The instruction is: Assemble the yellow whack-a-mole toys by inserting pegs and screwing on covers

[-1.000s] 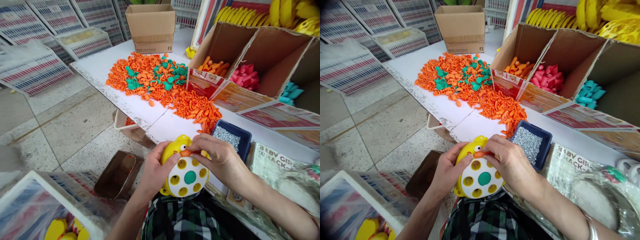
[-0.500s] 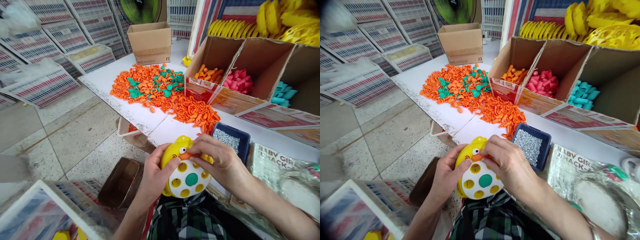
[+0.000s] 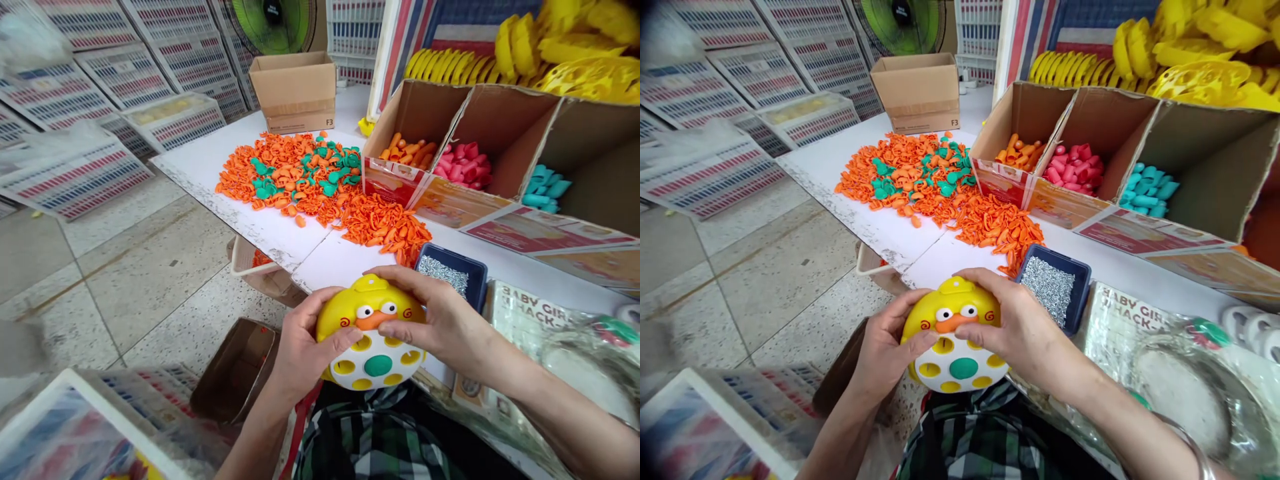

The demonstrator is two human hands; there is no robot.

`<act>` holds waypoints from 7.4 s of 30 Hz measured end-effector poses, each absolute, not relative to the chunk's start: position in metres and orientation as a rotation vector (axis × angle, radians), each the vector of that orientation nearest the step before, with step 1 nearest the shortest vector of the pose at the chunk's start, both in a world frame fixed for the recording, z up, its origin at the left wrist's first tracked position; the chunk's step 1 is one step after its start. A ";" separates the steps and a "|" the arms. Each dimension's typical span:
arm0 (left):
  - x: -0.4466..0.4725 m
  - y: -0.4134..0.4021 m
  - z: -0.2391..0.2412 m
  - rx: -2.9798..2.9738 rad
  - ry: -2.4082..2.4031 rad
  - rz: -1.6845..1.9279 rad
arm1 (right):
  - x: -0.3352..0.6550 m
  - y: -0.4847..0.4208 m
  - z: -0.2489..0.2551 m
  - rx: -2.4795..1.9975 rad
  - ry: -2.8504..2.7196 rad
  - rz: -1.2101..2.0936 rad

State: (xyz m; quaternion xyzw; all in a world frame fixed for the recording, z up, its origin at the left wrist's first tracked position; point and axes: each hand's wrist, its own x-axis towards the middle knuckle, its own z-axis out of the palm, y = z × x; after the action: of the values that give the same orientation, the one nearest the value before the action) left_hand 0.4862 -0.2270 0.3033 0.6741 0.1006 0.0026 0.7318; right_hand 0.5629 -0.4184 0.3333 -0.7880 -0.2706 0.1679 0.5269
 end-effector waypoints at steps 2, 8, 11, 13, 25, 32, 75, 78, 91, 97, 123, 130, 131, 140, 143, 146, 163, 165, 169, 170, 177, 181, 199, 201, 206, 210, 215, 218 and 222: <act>0.487 -0.228 0.304 1.512 0.248 0.015 | 0.558 -0.417 0.333 -1.926 -0.638 0.370; 0.491 -0.228 0.303 1.546 0.280 0.001 | 0.555 -0.411 0.322 -2.012 -0.609 0.297; 0.496 -0.229 0.301 1.357 0.371 -0.024 | 0.568 -0.414 0.317 -1.910 -0.675 0.405; 0.499 -0.226 0.301 1.246 0.418 -0.015 | 0.582 -0.423 0.316 -1.857 -0.735 0.424; 0.481 -0.168 0.295 1.129 0.809 0.131 | 0.652 -0.437 0.332 -2.797 -1.072 0.255; 0.476 -0.187 0.279 1.100 0.710 0.016 | 0.647 -0.401 0.294 -2.907 -1.343 0.418; 0.420 -0.282 0.315 1.892 -0.131 -0.470 | 0.445 -0.494 0.317 -1.963 -0.347 0.202; 0.417 -0.286 0.315 1.939 -0.178 -0.424 | 0.441 -0.496 0.320 -1.968 -0.276 0.270; 0.408 -0.300 0.323 2.220 -0.510 -0.171 | 0.440 -0.506 0.338 -1.884 -0.091 0.444; 0.408 -0.305 0.321 2.264 -0.560 -0.064 | 0.439 -0.508 0.335 -1.840 -0.074 0.474; 0.409 -0.268 0.328 2.261 -0.449 -0.073 | 0.451 -0.495 0.337 -1.752 -0.168 0.527; 0.407 -0.272 0.327 1.779 0.111 -0.315 | 0.457 -0.476 0.322 -1.170 -0.058 0.779; 0.405 -0.273 0.325 1.681 0.222 -0.330 | 0.456 -0.475 0.320 -1.169 -0.078 0.782; 0.395 -0.267 0.300 1.250 0.422 -0.499 | 0.442 -0.474 0.310 -1.355 -0.149 0.832; 0.406 -0.258 0.297 1.236 0.330 -0.610 | 0.440 -0.471 0.310 -1.342 -0.103 0.906; 0.417 -0.253 0.302 1.362 0.256 -0.651 | 0.438 -0.470 0.313 -1.383 -0.161 0.880; 0.411 -0.254 0.316 1.685 0.035 -0.681 | 0.430 -0.471 0.316 -1.472 -0.173 0.961; 0.408 -0.250 0.312 1.644 0.048 -0.623 | 0.427 -0.474 0.312 -1.456 -0.220 0.935; 0.408 -0.241 0.313 1.706 0.034 -0.567 | 0.421 -0.476 0.307 -1.586 -0.236 0.939; 0.410 -0.239 0.316 1.736 0.016 -0.563 | 0.420 -0.475 0.308 -1.650 -0.226 0.943; 0.435 -0.238 0.342 1.899 -0.220 -0.703 | 0.419 -0.460 0.328 -2.025 -0.342 0.878; 0.436 -0.240 0.346 1.959 -0.207 -0.719 | 0.415 -0.455 0.327 -2.086 -0.406 0.715; 0.448 -0.218 0.321 1.588 0.074 -0.111 | 0.445 -0.444 0.302 -1.255 -0.017 0.499; 0.442 -0.216 0.310 1.447 0.244 -0.028 | 0.447 -0.433 0.293 -1.078 0.129 0.396; 0.430 -0.235 0.289 1.113 0.489 -0.028 | 0.442 -0.407 0.268 -0.842 0.365 0.262; 0.435 -0.244 0.298 1.054 0.444 -0.018 | 0.442 -0.413 0.253 -0.864 0.324 0.322; 0.437 -0.242 0.313 1.080 0.356 0.066 | 0.443 -0.426 0.241 -1.057 0.355 0.333; 0.434 -0.237 0.313 1.085 0.310 0.076 | 0.446 -0.433 0.243 -1.340 0.237 0.264; 0.433 -0.218 0.305 1.100 0.379 0.067 | 0.464 -0.456 0.269 -1.727 -0.154 0.042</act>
State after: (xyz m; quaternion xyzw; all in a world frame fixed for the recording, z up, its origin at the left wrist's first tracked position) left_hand 0.4326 -0.2180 0.3052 0.5195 0.1787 0.0318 0.8350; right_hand 0.4636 -0.4563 0.2694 -0.7593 -0.0677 0.0184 0.6469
